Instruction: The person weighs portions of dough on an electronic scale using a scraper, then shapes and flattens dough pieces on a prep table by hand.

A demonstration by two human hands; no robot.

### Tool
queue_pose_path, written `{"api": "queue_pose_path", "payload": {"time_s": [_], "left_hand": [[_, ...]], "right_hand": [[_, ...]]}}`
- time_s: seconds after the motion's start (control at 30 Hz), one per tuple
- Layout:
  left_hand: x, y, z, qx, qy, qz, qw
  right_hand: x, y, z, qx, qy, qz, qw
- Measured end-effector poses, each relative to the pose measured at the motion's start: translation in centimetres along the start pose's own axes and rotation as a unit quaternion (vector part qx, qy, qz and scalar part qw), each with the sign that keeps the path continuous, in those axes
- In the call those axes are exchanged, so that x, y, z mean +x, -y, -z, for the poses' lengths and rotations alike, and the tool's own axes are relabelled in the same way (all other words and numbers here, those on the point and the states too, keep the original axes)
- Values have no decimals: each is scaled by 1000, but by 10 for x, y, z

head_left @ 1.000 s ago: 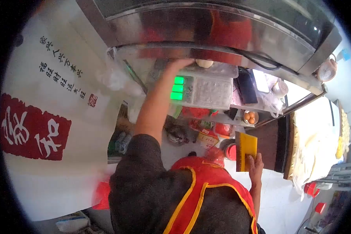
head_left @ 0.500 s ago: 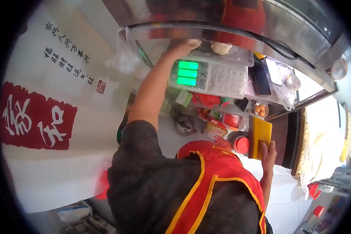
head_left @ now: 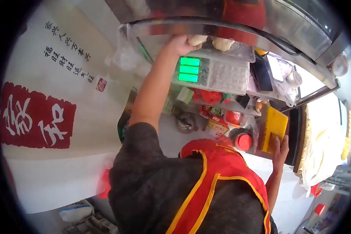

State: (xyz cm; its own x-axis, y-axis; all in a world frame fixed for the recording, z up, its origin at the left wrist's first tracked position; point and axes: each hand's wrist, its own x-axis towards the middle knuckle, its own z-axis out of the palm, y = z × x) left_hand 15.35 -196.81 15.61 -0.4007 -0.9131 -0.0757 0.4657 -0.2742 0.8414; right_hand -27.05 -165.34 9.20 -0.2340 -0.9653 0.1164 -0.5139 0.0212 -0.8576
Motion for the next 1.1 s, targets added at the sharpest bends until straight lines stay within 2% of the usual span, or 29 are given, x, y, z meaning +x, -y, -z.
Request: {"api": "queue_pose_path", "payload": {"time_s": [0.2,0.3,0.4,0.5,0.6,0.63,0.7,0.73,0.77,0.87,0.9,0.97,1.03,1.1], "left_hand": [[18,14,-3,-139,69,30,988],[27,30,-28,58,-99,-17,993],[40,48,-29,278,-34,-49,959],[48,56,-29,411,-19,-107,905],[20,42,-64,567,-106,-130,806],[17,45,-66,583,-129,-173,783],[20,53,-63,604,-164,-231,745],[24,57,-60,610,-178,-245,732],[32,63,-51,608,-186,-232,736],[34,62,-47,571,-193,-204,771],[32,62,-47,553,-193,-196,786],[23,64,-47,595,-180,-280,732],[19,63,-47,589,-188,-299,727],[20,62,-51,537,-221,-253,774]], "right_hand": [[14,30,-1,-23,-31,38,999],[26,41,-8,27,-37,62,997],[41,43,-12,105,3,49,993],[47,74,-23,212,71,-5,975],[56,95,-37,82,40,64,994],[61,101,-42,-9,21,104,994],[74,112,-53,-189,-19,175,966],[84,117,-63,-194,-33,258,946],[94,122,-73,-199,-46,338,919],[115,138,-97,-260,-11,389,884],[119,142,-105,-267,-12,396,878],[126,149,-118,-281,-14,410,868],[134,153,-128,-296,1,390,872],[141,156,-137,-299,2,399,867]]}}
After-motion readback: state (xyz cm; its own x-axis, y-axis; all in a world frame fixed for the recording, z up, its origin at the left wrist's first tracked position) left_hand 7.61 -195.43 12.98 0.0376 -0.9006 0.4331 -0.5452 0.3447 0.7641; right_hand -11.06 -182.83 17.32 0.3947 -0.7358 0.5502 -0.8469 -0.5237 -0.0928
